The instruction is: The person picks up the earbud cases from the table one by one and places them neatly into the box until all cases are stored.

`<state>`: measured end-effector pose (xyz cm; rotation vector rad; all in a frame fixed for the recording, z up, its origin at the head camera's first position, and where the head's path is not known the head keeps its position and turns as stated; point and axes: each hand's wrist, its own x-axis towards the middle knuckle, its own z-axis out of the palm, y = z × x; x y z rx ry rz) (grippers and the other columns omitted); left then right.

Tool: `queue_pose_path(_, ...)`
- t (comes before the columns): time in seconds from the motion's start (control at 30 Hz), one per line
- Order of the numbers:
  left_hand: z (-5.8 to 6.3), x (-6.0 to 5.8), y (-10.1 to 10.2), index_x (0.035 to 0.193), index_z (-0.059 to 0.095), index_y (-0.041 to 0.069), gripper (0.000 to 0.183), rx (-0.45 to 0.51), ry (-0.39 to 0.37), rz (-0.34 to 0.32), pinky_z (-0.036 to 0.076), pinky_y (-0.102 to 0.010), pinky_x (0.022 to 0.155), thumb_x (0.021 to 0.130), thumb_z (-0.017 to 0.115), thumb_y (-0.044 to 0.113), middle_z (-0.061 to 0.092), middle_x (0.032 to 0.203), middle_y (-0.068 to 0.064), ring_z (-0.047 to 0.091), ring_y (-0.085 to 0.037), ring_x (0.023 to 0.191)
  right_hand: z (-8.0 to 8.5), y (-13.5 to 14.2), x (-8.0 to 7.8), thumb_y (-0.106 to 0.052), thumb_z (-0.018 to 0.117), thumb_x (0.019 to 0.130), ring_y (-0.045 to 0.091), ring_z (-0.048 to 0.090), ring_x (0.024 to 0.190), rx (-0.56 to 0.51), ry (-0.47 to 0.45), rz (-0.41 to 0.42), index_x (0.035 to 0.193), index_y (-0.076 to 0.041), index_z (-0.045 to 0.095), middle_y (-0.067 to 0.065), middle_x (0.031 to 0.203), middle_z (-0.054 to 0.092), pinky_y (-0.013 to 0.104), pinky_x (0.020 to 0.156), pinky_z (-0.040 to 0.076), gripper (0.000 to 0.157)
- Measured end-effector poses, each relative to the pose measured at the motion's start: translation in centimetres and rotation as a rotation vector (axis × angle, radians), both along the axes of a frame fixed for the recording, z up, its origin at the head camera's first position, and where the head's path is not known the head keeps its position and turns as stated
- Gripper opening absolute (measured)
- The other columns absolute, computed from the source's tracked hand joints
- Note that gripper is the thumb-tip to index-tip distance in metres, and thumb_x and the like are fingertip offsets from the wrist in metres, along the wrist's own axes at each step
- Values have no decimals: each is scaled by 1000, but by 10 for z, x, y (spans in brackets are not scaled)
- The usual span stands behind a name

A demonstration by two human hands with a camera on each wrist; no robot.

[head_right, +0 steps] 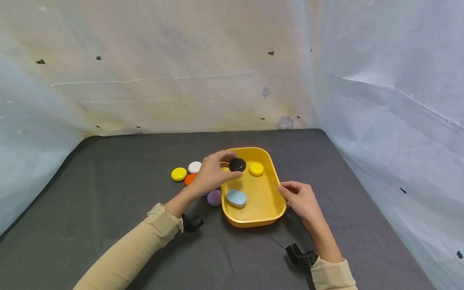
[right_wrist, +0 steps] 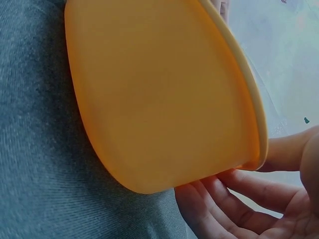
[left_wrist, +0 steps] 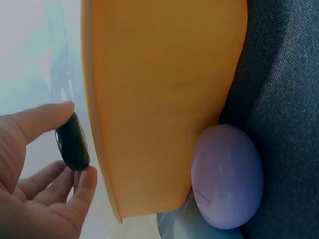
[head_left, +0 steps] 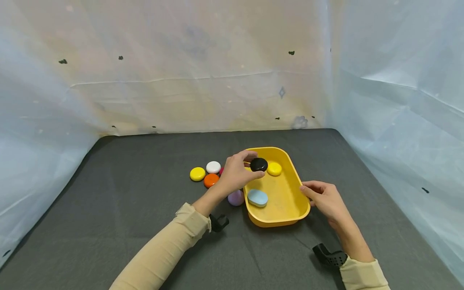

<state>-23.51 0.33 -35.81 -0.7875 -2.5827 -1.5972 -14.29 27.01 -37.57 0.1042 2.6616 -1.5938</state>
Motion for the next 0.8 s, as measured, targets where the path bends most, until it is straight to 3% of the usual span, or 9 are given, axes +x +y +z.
queue_pose_path(0.23,1,-3,-11,140,51,4,68,91,-25,-96,46,-36,99,81,83,20,58,132,-10,56,-17,118,1,-2,0,-30,62,99,21,62,95,-2,-2,-2,128,3,62,16,116,65,30,71,55,44)
queue_pose_path(0.47,10,-2,-36,135,56,8,58,87,9,-37,47,-34,98,84,81,20,59,130,-11,58,-22,116,1,1,0,-34,62,99,23,61,97,21,-6,-6,128,1,63,16,116,65,31,73,55,46)
queue_pose_path(0.8,4,1,-84,130,59,4,54,208,-49,27,47,-37,98,83,82,18,61,124,-4,59,-21,113,4,5,4,-36,61,99,23,60,100,40,-22,-23,130,1,61,16,119,64,31,74,55,49)
